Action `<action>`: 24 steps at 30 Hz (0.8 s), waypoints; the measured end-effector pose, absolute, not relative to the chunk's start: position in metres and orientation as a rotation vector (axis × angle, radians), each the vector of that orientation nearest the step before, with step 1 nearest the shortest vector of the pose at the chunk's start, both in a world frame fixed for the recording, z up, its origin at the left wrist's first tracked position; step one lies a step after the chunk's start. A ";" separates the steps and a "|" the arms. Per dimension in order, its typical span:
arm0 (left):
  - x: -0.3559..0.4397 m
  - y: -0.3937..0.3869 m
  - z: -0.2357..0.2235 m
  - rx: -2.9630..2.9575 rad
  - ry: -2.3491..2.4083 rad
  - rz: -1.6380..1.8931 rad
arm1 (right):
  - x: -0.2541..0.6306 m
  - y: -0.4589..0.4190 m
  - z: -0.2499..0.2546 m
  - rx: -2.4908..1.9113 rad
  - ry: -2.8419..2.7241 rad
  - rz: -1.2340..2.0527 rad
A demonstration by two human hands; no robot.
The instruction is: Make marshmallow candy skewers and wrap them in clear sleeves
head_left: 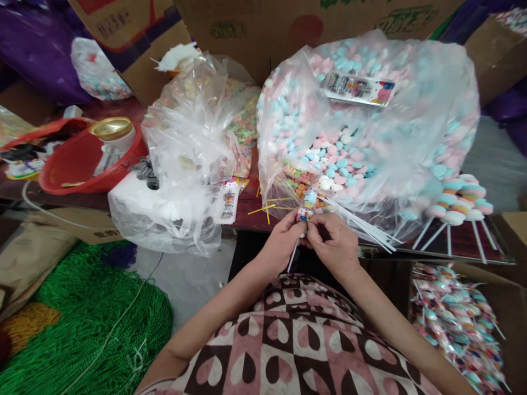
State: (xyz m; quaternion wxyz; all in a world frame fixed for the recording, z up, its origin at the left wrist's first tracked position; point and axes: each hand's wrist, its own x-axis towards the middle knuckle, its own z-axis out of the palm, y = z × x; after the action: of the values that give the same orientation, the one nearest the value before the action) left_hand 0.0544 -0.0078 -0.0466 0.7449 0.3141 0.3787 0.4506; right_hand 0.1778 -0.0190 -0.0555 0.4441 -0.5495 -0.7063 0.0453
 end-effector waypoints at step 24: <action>0.049 -0.005 -0.046 0.457 0.813 0.993 | 0.191 -0.016 -0.063 -1.416 -1.788 0.080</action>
State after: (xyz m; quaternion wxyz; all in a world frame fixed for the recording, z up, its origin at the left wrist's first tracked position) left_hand 0.0495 -0.0048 -0.0457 0.7769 0.2113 0.3757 0.4589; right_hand 0.1907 -0.0160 -0.0634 0.4165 -0.5641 -0.7122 0.0318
